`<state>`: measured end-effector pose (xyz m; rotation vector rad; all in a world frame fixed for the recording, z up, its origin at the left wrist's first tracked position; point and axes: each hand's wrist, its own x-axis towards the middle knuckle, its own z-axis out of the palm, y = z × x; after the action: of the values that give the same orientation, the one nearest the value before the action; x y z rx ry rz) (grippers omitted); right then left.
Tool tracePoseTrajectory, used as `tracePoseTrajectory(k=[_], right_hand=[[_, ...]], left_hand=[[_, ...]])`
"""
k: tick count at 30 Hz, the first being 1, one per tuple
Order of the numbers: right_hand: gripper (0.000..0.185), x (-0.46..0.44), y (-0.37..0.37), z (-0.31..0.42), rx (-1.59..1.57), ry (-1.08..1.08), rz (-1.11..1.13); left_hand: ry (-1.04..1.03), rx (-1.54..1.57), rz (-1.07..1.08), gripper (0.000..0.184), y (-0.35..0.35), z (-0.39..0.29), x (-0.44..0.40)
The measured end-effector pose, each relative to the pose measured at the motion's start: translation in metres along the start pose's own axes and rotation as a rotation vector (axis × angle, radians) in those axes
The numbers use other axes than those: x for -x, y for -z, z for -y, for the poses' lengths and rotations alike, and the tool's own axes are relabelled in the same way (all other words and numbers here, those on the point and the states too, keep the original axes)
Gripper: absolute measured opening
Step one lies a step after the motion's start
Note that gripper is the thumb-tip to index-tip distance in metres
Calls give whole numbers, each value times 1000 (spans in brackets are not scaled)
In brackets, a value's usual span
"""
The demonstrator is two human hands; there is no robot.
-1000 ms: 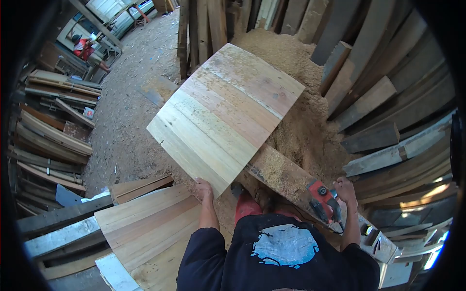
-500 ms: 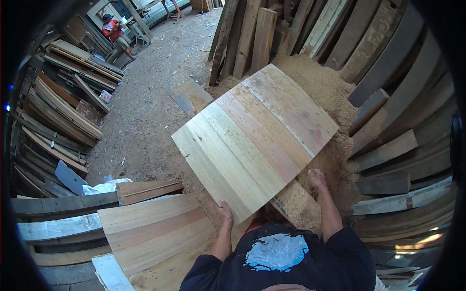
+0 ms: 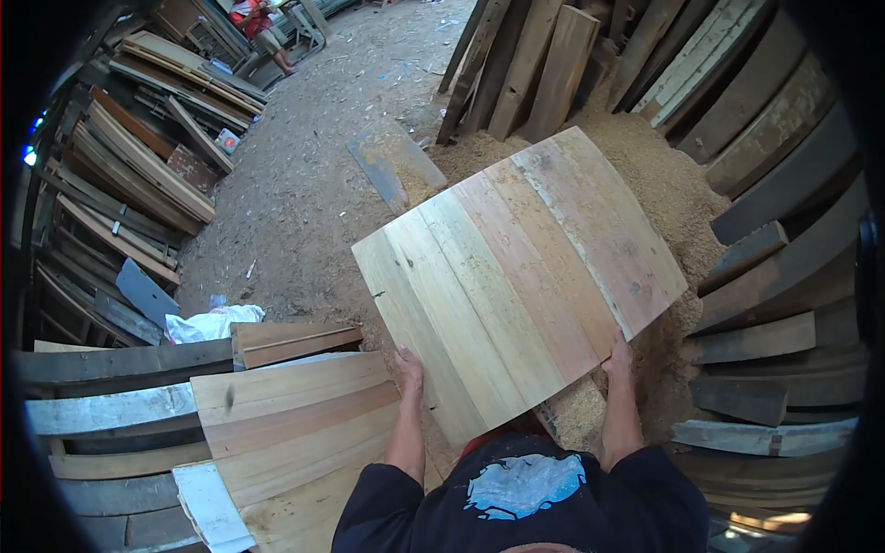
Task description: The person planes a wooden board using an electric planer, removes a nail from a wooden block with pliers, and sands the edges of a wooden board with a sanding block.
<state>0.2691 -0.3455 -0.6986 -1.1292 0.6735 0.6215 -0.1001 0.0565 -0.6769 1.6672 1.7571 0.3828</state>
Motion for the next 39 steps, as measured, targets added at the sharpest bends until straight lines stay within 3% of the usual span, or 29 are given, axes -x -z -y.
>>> tracePoseTrajectory(k=[6,12,15,18,21,24,26,27,31,34,39], right_hand=[[57,99,14,34,-171,-9,511],[60,158,31,50,-28,188,364],[63,197,25,74,-24,261,375],[61,210,42,84,214,434,202],[54,272,21,117,243,603,265],[47,306,13,131,236,628,299],[45,317,11,132,249,645,293],[45,322,11,134,260,656,285],[42,303,8,130,245,660,160],[46,291,7,132,167,648,309],[42,310,1,135,194,715,358]], left_hand=[[32,150,240,60,39,22,-15],[86,351,320,67,64,34,10],[109,238,405,67,106,-14,58],[178,306,488,68,111,26,60],[257,410,519,67,114,39,103],[340,438,415,67,107,45,162],[318,525,413,66,68,120,147],[308,568,413,66,66,127,156],[431,710,548,65,64,129,177],[456,667,530,66,59,124,180],[448,570,454,69,39,149,169]])
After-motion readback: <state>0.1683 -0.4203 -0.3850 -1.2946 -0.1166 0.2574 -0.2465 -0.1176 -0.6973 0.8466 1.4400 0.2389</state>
